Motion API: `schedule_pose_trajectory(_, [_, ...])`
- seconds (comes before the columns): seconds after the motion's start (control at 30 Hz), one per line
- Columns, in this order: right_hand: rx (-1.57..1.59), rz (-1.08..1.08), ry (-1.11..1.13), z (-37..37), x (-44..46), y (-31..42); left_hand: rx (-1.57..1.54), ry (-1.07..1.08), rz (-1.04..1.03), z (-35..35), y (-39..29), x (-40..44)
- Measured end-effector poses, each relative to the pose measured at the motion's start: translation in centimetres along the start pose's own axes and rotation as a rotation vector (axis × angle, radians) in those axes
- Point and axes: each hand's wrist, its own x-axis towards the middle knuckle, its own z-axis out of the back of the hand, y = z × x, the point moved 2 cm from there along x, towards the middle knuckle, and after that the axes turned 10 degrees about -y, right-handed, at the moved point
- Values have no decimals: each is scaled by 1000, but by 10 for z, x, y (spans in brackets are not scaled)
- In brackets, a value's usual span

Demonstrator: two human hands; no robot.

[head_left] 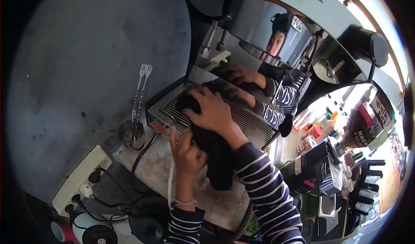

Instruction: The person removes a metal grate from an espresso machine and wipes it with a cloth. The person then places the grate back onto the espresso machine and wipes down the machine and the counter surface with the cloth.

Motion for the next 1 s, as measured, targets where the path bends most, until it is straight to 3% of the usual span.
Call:
schedule_pose_trajectory(0.2, [64, -23, 98, 13, -13, -24, 66, -18, -5, -2, -2, 2])
schedule_pose_trajectory(0.53, [-273, -143, 266, 74, -60, -35, 35, -125, 21, -8, -7, 4])
schedule_pose_trajectory(0.63, [-227, -150, 263, 67, -53, -29, 20, -137, 50, -8, -10, 3])
schedule_pose_trajectory(0.83, [-86, 121, 153, 8, -3, -8, 8, -96, 78, -7, -10, 3])
schedule_pose_trajectory(1.0, [68, 166, 64, -27, 34, 11, 13, -69, 91, -5, -8, 4])
